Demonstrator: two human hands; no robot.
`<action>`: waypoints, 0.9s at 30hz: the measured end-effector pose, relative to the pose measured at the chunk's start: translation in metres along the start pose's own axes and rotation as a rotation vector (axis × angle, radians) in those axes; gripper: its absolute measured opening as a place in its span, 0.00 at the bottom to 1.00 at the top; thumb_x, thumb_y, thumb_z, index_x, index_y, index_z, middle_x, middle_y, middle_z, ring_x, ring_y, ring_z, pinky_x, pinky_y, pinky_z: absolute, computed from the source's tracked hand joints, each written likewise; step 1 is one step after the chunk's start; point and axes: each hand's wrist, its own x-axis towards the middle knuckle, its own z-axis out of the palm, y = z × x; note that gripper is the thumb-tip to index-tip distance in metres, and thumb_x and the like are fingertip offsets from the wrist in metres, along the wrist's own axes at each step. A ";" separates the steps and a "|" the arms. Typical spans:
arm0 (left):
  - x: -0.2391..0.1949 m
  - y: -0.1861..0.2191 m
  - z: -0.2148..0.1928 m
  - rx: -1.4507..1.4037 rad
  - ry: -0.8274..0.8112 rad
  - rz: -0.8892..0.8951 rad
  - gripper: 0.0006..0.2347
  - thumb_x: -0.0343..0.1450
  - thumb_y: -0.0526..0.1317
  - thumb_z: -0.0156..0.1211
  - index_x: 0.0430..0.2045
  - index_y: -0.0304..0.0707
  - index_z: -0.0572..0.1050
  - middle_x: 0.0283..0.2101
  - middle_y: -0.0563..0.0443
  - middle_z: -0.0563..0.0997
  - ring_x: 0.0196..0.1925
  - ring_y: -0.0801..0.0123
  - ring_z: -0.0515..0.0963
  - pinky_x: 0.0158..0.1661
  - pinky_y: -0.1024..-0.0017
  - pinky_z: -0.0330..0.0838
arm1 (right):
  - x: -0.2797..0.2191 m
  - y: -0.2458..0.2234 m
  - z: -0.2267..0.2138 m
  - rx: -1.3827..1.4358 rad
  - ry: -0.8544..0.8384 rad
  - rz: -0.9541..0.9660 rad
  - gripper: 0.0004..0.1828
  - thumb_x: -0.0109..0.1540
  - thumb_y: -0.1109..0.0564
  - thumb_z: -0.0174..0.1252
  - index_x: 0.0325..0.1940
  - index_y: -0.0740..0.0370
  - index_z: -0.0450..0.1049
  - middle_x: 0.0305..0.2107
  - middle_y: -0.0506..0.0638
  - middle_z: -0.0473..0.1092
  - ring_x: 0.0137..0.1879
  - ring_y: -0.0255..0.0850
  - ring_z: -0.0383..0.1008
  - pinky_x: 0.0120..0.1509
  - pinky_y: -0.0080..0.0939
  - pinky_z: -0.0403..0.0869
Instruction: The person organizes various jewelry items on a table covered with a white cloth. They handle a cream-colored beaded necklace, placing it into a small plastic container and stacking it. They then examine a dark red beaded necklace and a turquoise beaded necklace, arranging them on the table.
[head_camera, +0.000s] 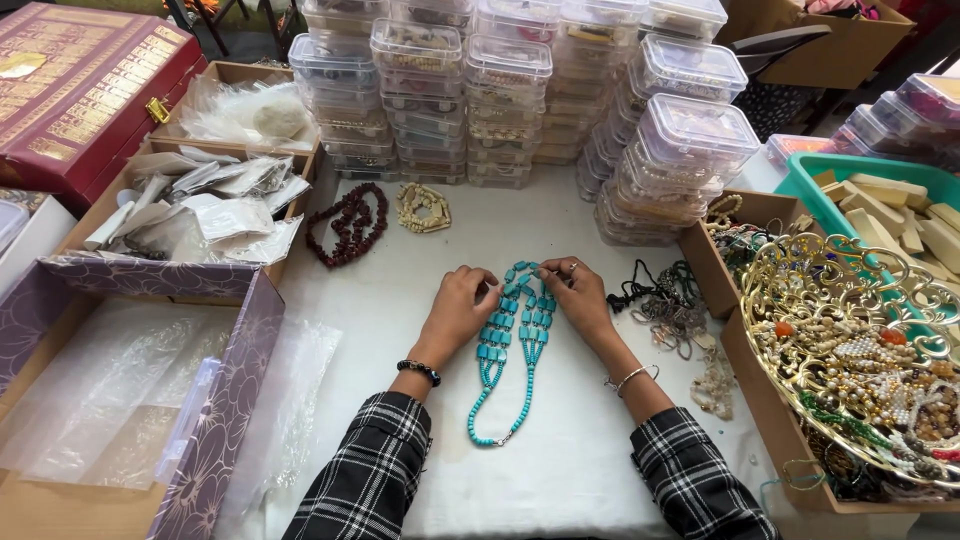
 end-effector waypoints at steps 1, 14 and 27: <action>-0.002 -0.005 0.003 0.011 0.023 0.019 0.07 0.71 0.39 0.60 0.36 0.35 0.80 0.36 0.43 0.81 0.40 0.55 0.77 0.44 0.62 0.74 | -0.001 -0.001 0.000 -0.035 0.010 -0.008 0.11 0.65 0.54 0.61 0.45 0.62 0.82 0.41 0.45 0.74 0.39 0.32 0.69 0.46 0.32 0.72; 0.000 -0.007 -0.017 -0.477 0.175 -0.374 0.10 0.75 0.38 0.51 0.42 0.34 0.79 0.33 0.50 0.84 0.32 0.73 0.84 0.36 0.74 0.80 | -0.046 -0.086 0.020 -0.750 -0.436 -0.881 0.23 0.53 0.65 0.61 0.48 0.45 0.84 0.50 0.39 0.77 0.59 0.46 0.70 0.64 0.51 0.66; -0.012 0.005 -0.011 0.032 -0.016 -0.047 0.10 0.68 0.39 0.64 0.42 0.46 0.81 0.47 0.50 0.80 0.54 0.58 0.73 0.52 0.64 0.73 | -0.032 -0.055 -0.008 -0.482 -0.385 -0.771 0.04 0.58 0.58 0.66 0.37 0.52 0.82 0.41 0.38 0.79 0.51 0.43 0.71 0.60 0.45 0.71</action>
